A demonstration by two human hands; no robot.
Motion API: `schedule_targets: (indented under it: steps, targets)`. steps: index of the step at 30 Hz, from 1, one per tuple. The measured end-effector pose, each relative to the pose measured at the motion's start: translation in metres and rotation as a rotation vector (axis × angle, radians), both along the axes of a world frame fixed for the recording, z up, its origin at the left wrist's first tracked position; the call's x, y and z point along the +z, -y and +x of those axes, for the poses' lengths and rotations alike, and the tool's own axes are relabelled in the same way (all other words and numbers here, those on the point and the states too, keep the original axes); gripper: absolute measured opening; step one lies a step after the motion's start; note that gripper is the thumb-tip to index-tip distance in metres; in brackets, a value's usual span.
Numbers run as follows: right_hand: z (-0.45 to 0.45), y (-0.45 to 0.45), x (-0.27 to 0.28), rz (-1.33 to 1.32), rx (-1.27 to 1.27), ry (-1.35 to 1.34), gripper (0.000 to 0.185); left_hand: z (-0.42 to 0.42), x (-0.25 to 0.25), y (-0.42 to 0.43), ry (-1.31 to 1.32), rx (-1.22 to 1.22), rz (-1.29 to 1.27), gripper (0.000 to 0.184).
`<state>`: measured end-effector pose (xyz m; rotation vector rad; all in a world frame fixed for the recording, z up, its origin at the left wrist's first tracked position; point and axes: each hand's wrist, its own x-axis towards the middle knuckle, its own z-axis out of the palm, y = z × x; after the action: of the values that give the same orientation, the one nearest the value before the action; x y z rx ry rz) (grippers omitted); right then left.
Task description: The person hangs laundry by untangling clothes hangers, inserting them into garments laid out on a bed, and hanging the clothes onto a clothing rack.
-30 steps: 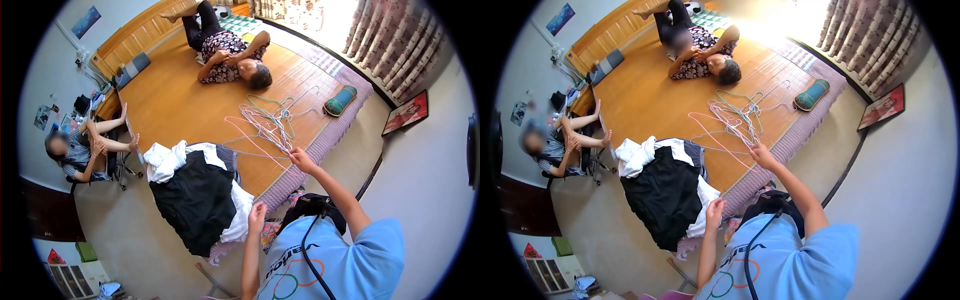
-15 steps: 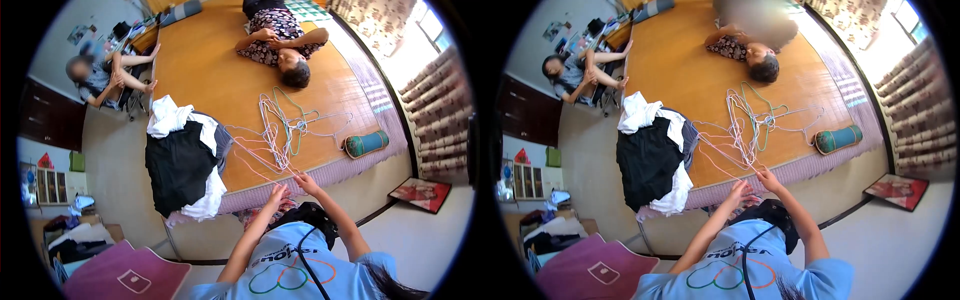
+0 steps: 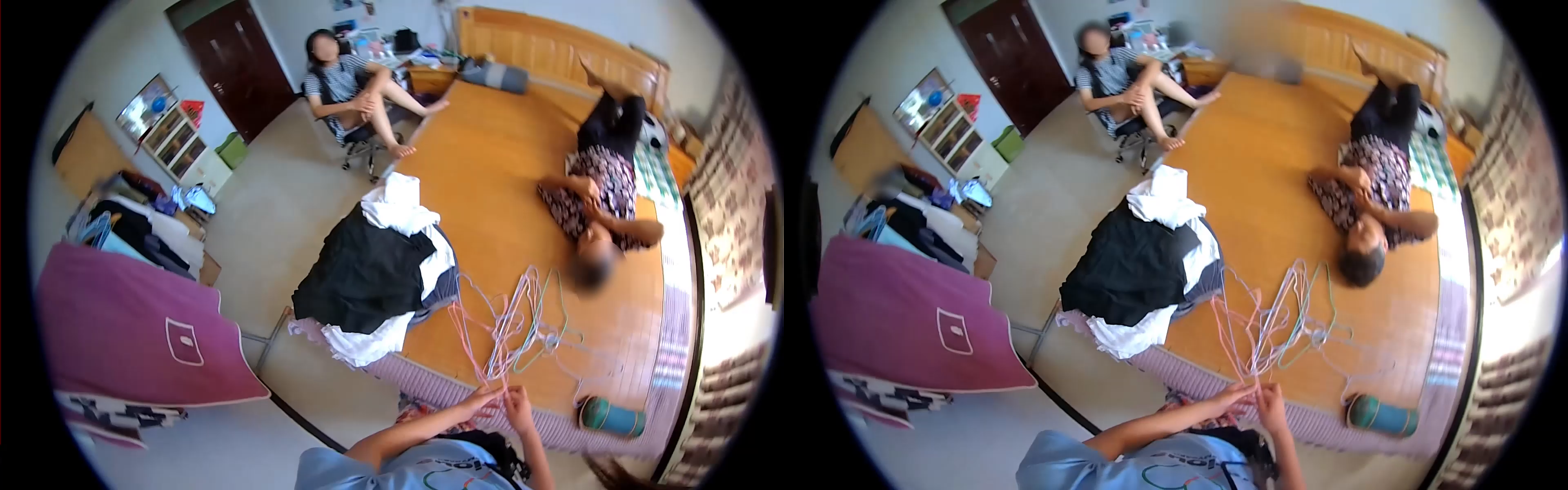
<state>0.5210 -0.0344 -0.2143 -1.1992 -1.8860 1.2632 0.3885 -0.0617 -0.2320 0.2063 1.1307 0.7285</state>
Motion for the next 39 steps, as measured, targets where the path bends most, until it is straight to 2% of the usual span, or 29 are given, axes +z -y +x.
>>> schedule_targets:
  steps: [1,3,5,7,8,9,11,13,15,17,18,20,21,23,25,27,30,31,33,35,37,38,39]
  targets:
    - [-0.006,-0.001,0.014,0.052,0.039,0.027,0.018,-0.002,0.026,-0.001,0.010,0.054,0.009,0.044]
    - [-0.022,-0.004,0.033,0.178,0.125,0.136,0.015,-0.008,0.032,-0.005,0.030,0.129,0.070,0.041]
    - [-0.041,-0.004,0.036,0.340,0.236,0.383,0.018,-0.016,0.025,-0.008,0.047,0.190,0.117,0.038]
    - [-0.063,-0.004,0.046,0.443,0.281,0.391,0.018,-0.029,0.000,-0.010,0.080,0.292,0.299,0.031]
    - [-0.074,-0.004,0.051,0.537,0.319,0.395,0.018,-0.034,0.015,-0.006,0.050,0.439,0.286,0.028]
    - [-0.083,-0.003,0.053,0.561,0.336,0.388,0.018,-0.042,0.020,-0.002,0.204,0.576,0.219,0.028]
    - [-0.102,0.002,0.055,0.560,0.416,0.375,0.017,-0.064,0.007,0.009,0.356,0.697,0.261,0.025]
    - [-0.121,0.012,0.062,0.577,0.467,0.381,0.017,-0.092,0.003,0.030,0.422,0.782,0.325,0.025]
    - [-0.142,0.022,0.058,0.507,0.492,0.208,0.018,-0.123,0.001,0.057,0.503,0.747,0.396,0.035]
    - [-0.164,0.031,0.061,0.465,0.575,0.162,0.019,-0.151,0.024,0.078,0.532,0.729,0.568,0.044]
    - [-0.176,0.039,0.059,0.455,0.507,0.177,0.019,-0.168,0.022,0.090,0.549,0.665,0.545,0.044]
    - [-0.207,0.049,0.056,0.525,0.639,0.057,0.020,-0.202,0.014,0.114,0.355,0.668,0.609,0.054]
    - [-0.225,0.053,0.056,0.528,0.620,0.072,0.020,-0.220,0.010,0.121,0.371,0.648,0.609,0.054]
    - [-0.258,0.071,0.056,0.527,0.673,0.076,0.021,-0.252,0.005,0.145,0.225,0.654,0.644,0.048]
    - [-0.290,0.087,0.058,0.488,0.687,0.107,0.022,-0.287,0.024,0.155,0.175,0.644,0.512,0.030]
    - [-0.321,0.099,0.056,0.409,0.632,0.243,0.044,-0.312,0.027,0.169,0.088,0.618,0.460,0.027]
    - [-0.362,0.112,0.059,0.276,0.636,0.371,0.063,-0.335,0.039,0.178,-0.077,0.487,0.545,0.033]
    - [-0.372,0.113,0.060,0.272,0.640,0.366,0.063,-0.339,0.043,0.179,-0.122,0.444,0.570,0.034]
    - [-0.387,0.114,0.060,0.009,0.660,0.424,0.068,-0.347,0.049,0.175,-0.117,0.458,0.571,0.034]
    - [-0.395,0.110,0.045,-0.043,0.638,0.409,0.070,-0.352,0.052,0.169,-0.105,0.471,0.573,0.034]
    - [-0.399,0.100,0.033,-0.331,0.559,0.317,0.069,-0.356,0.053,0.157,-0.224,0.478,0.425,0.035]
    - [-0.399,0.095,0.014,-0.416,0.549,0.270,0.066,-0.360,0.038,0.152,-0.339,0.462,0.470,0.036]
    - [-0.399,0.088,0.013,-0.422,0.538,0.273,0.066,-0.365,0.023,0.144,-0.332,0.453,0.467,0.036]
